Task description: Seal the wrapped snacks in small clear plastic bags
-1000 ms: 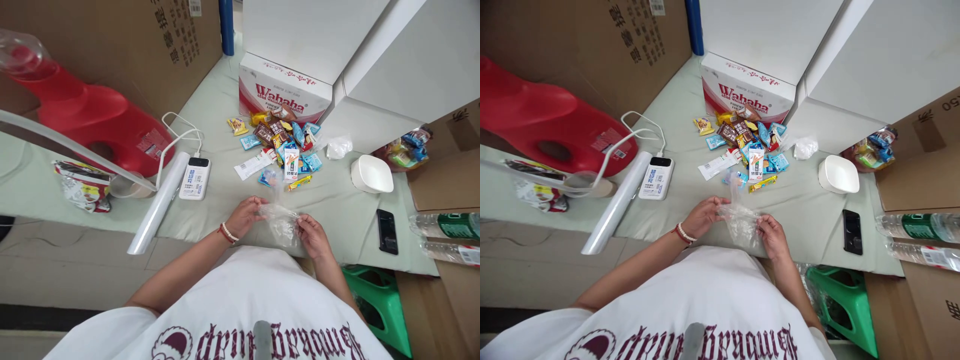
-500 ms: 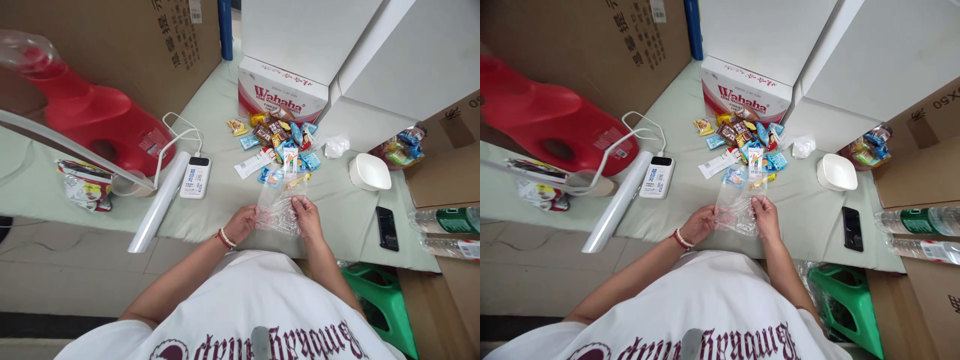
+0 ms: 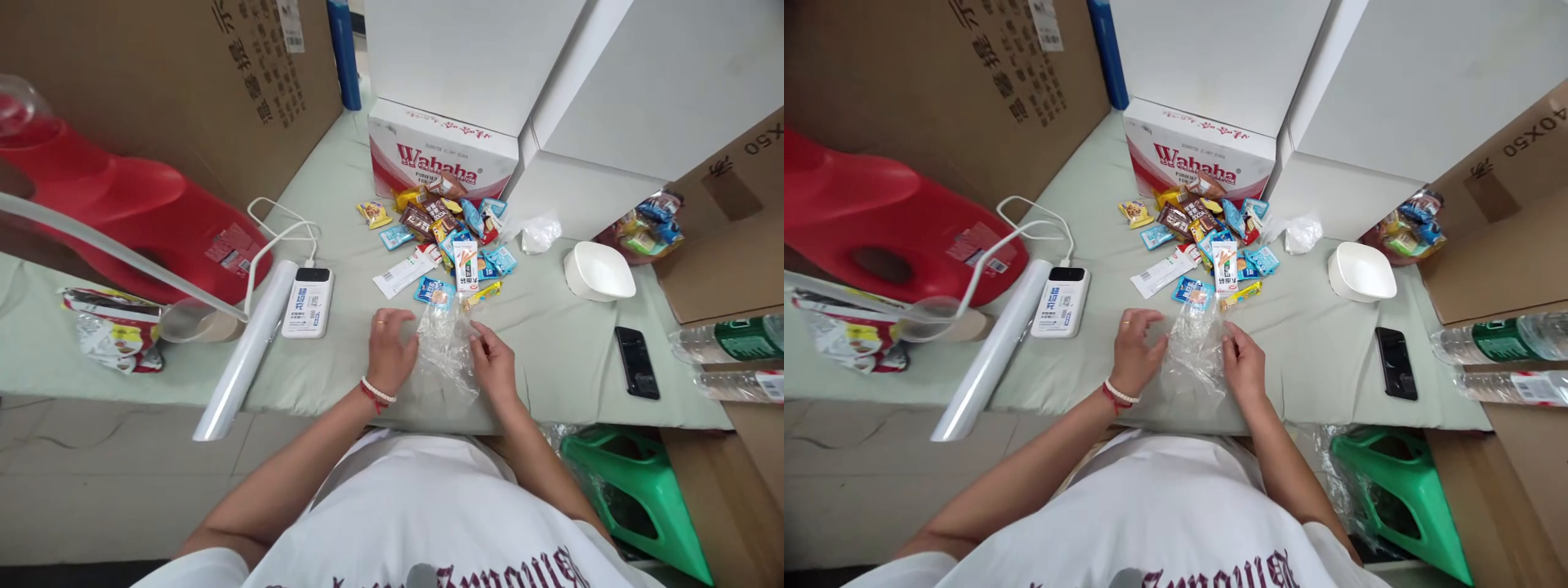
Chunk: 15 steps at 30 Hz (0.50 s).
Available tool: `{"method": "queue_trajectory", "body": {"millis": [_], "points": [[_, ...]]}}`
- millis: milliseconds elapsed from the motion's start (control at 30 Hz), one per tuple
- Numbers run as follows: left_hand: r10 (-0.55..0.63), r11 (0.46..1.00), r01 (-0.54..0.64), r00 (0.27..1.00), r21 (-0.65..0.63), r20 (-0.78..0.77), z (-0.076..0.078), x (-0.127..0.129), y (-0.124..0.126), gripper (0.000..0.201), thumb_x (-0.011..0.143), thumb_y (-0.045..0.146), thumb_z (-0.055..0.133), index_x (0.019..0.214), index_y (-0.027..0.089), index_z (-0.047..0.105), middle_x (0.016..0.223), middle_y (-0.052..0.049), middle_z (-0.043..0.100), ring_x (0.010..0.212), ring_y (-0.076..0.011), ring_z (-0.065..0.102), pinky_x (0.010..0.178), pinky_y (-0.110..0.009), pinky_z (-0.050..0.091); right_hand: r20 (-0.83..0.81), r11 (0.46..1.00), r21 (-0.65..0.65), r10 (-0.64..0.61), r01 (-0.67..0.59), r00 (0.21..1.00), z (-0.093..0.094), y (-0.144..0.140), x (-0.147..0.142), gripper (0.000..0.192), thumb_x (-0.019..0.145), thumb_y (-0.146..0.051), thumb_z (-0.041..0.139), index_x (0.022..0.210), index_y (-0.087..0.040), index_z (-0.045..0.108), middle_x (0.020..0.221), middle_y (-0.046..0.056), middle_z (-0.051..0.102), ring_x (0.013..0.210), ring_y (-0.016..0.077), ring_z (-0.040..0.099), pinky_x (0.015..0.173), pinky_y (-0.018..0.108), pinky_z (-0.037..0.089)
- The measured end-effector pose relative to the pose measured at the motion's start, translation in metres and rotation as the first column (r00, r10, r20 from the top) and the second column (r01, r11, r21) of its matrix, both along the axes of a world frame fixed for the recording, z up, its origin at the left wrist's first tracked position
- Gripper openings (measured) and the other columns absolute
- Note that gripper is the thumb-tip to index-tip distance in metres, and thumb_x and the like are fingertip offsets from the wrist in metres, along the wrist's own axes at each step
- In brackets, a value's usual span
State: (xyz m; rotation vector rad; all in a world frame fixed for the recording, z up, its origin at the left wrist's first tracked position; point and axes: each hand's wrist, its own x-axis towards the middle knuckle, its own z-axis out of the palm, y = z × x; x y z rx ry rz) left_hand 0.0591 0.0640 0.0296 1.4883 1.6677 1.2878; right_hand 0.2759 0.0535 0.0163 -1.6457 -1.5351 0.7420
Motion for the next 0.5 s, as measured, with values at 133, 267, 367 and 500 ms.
{"method": "queue_trajectory", "body": {"millis": [133, 267, 367, 500], "points": [[-0.335, 0.929, 0.357, 0.923, -0.095, 0.189, 0.015, 0.021, 0.010, 0.006, 0.088, 0.025, 0.062, 0.087, 0.021, 0.066, 0.085, -0.001, 0.064, 0.078, -0.0160, 0.058, 0.074, -0.030, 0.049, 0.275, 0.984, 0.140, 0.067, -0.109, 0.959, -0.004, -0.006, 0.001, 0.044, 0.103, -0.034, 0.045, 0.135, -0.021, 0.072, 0.089, 0.007, 0.070, 0.080, 0.0198, 0.063, 0.075, 0.031, 0.048], [-0.200, 0.936, 0.272, 0.934, -0.225, 0.295, 0.020, 0.051, 0.028, 0.033, 0.078, 0.039, 0.080, 0.098, 0.020, 0.062, 0.089, 0.000, 0.062, 0.069, -0.0120, 0.052, 0.066, -0.027, 0.044, 0.477, 0.977, 0.139, 0.075, -0.159, 0.876, -0.008, -0.013, 0.002, 0.044, 0.104, -0.026, 0.043, 0.136, -0.027, 0.073, 0.083, 0.006, 0.064, 0.069, 0.0176, 0.055, 0.061, 0.026, 0.038], [-0.122, 0.971, 0.166, 0.962, -0.169, 0.246, 0.019, 0.065, 0.035, 0.048, 0.062, 0.034, 0.092, 0.099, 0.020, 0.065, 0.095, -0.001, 0.063, 0.077, -0.0139, 0.055, 0.070, -0.027, 0.045, 0.535, 0.978, 0.133, 0.068, -0.163, 0.842, -0.009, -0.017, 0.005, 0.044, 0.103, -0.021, 0.045, 0.135, -0.031, 0.074, 0.081, 0.005, 0.061, 0.065, 0.0160, 0.050, 0.058, 0.026, 0.033], [-0.144, 0.955, 0.237, 0.894, -0.176, 0.423, 0.011, 0.069, 0.038, 0.017, 0.079, 0.034, 0.076, 0.078, 0.019, 0.069, 0.077, 0.000, 0.065, 0.073, -0.0149, 0.058, 0.071, -0.028, 0.046, 0.526, 0.982, 0.102, 0.082, -0.159, 0.846, -0.007, -0.021, 0.007, 0.047, 0.103, -0.022, 0.043, 0.141, -0.031, 0.069, 0.084, 0.006, 0.062, 0.067, 0.0170, 0.053, 0.060, 0.027, 0.037]]}}
